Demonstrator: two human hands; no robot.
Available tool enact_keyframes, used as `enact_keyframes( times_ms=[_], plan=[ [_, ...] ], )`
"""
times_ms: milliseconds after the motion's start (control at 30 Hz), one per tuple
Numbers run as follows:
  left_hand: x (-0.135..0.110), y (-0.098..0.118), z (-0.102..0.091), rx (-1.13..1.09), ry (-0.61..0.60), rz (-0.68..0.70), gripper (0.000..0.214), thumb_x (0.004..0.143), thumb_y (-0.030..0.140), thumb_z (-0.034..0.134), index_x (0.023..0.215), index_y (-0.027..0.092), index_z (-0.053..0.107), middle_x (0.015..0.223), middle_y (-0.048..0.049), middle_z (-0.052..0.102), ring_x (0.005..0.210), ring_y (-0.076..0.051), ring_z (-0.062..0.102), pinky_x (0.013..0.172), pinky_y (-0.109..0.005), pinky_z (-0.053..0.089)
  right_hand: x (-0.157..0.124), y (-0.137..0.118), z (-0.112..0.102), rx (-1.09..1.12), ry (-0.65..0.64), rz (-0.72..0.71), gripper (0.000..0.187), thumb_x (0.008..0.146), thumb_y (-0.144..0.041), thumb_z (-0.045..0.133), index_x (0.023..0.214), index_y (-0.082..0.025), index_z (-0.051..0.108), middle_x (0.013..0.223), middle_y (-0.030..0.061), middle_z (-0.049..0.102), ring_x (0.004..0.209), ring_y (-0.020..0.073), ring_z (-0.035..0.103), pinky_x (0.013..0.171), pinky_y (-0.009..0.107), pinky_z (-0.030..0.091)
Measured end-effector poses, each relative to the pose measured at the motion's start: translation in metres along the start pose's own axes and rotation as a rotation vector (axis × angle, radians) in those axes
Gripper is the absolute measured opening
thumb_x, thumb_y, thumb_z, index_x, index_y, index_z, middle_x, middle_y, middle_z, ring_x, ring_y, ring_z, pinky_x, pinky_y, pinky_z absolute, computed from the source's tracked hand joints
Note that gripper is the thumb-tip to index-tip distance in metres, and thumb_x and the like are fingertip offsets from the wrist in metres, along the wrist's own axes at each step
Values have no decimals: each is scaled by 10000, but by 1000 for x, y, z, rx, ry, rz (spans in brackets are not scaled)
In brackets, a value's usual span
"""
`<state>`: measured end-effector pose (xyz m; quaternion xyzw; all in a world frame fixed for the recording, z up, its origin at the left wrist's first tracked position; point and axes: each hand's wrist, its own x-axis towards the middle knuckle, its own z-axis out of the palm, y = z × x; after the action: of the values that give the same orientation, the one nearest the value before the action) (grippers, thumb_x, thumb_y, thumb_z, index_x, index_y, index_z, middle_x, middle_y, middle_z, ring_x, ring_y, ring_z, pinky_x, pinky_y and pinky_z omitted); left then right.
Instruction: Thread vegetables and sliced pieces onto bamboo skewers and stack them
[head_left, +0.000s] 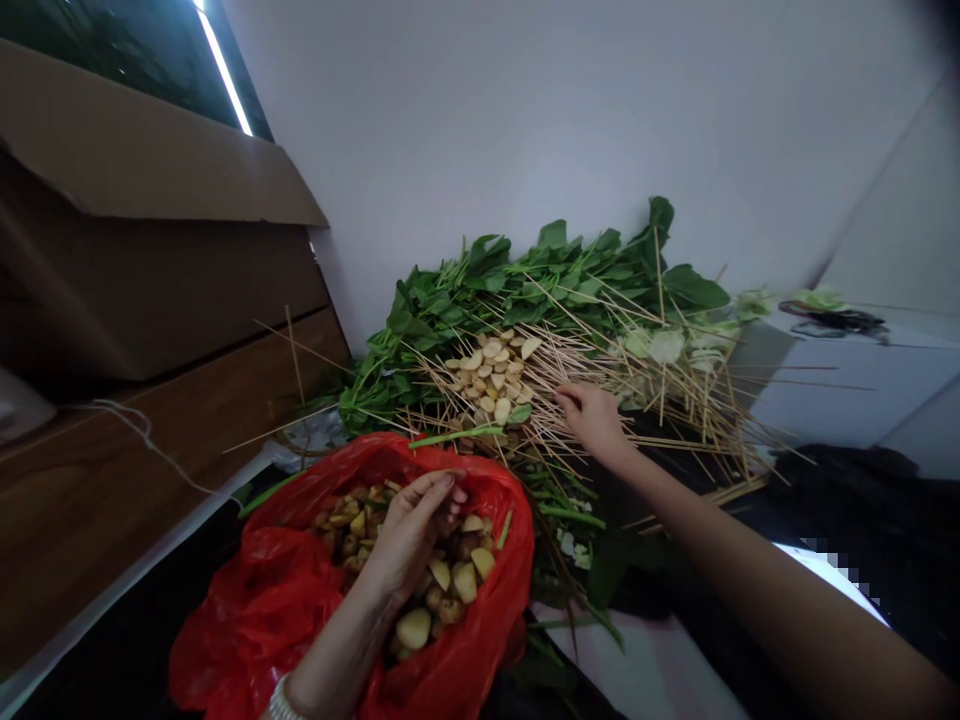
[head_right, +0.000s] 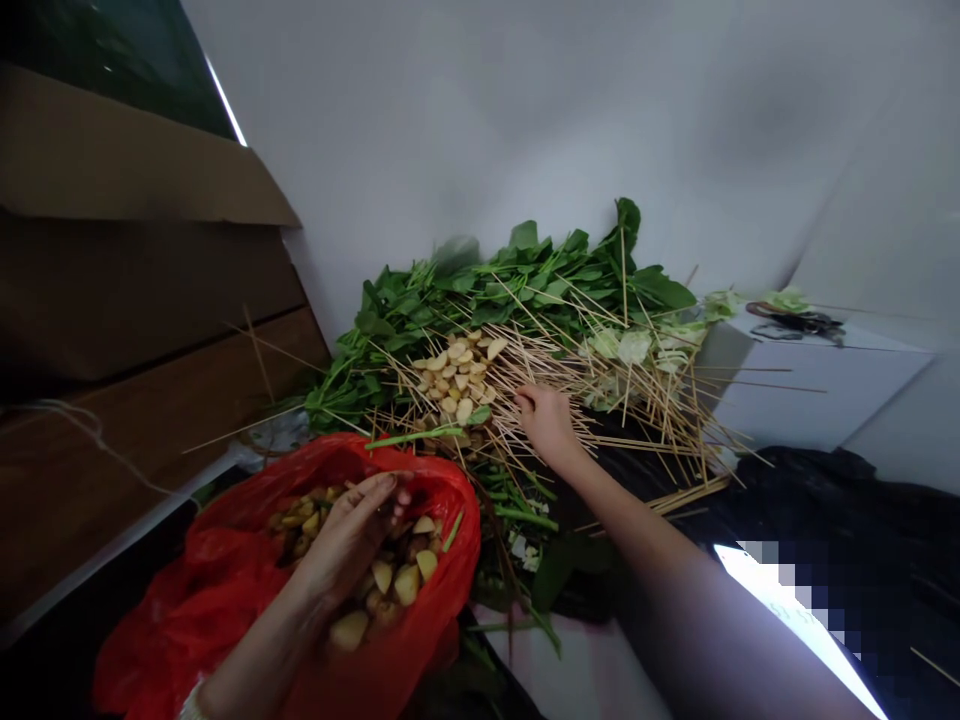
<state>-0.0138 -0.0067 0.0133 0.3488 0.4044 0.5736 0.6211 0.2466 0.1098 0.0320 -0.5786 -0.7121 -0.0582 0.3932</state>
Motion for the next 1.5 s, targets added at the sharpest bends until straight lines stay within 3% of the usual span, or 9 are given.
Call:
enact_keyframes(
  times_ms=[400,667,867,1000,1133,1200,1300,1400,1500],
  plan=[
    [2,-1,-2,18,-10,-8,290,641,328,827,845,136,753,681,-15,663,608,-69,559,565,-138,440,-12,-20,-16,-372,-179,-135,255,930,-176,442,859,-148,685,906,119,691,873,223,586,746,321,351],
    [1,1,1,29,-4,-11,300,623,349,832,826,140,759,684,-21,657,618,-80,554,568,-148,437,-15,-19,-26,-424,-134,-190,271,974,-262,416,962,-146,661,952,119,662,920,238,549,765,338,334],
    [2,1,-4,75,-4,14,285,671,376,796,840,154,737,726,-23,661,660,-99,556,577,-161,431,-61,-24,-53,-424,-184,-408,217,943,-181,451,959,-177,668,925,82,652,938,229,501,817,346,316],
    [4,0,-4,177,24,123,313,669,448,775,746,161,677,669,-4,626,626,-109,519,543,-176,400,-95,-8,-73,-417,-187,-551,232,894,-99,468,959,-163,682,860,75,648,843,217,497,777,350,328],
    [2,1,-2,323,16,259,389,795,524,622,612,199,510,540,28,525,502,-116,399,479,-219,327,-98,41,-99,-442,-193,-362,230,907,-151,473,930,-161,702,863,95,669,854,225,534,776,340,368],
    [1,2,-2,400,19,310,460,853,547,524,555,208,439,521,17,504,498,-129,385,492,-243,319,-91,72,-112,-455,-150,-161,244,923,-230,472,924,-183,712,862,81,685,843,218,567,761,318,398],
    [-1,3,-3,466,16,340,560,904,577,386,474,217,373,511,-7,492,504,-146,386,537,-274,332,-84,109,-130,-499,-71,-6,285,920,-249,441,944,-165,713,843,98,696,807,236,603,717,327,427],
    [-2,4,-5,484,33,310,631,927,591,256,422,227,360,515,-35,509,525,-168,414,577,-298,342,-88,121,-141,-538,-54,71,304,916,-262,423,967,-170,708,843,96,700,765,235,617,655,322,427],
    [-1,6,-5,481,26,292,670,920,611,220,399,228,394,520,-47,524,542,-180,429,594,-307,343,-102,108,-138,-550,-177,-2,266,903,-246,448,948,-195,706,855,76,695,767,214,613,638,302,415]
  ],
)
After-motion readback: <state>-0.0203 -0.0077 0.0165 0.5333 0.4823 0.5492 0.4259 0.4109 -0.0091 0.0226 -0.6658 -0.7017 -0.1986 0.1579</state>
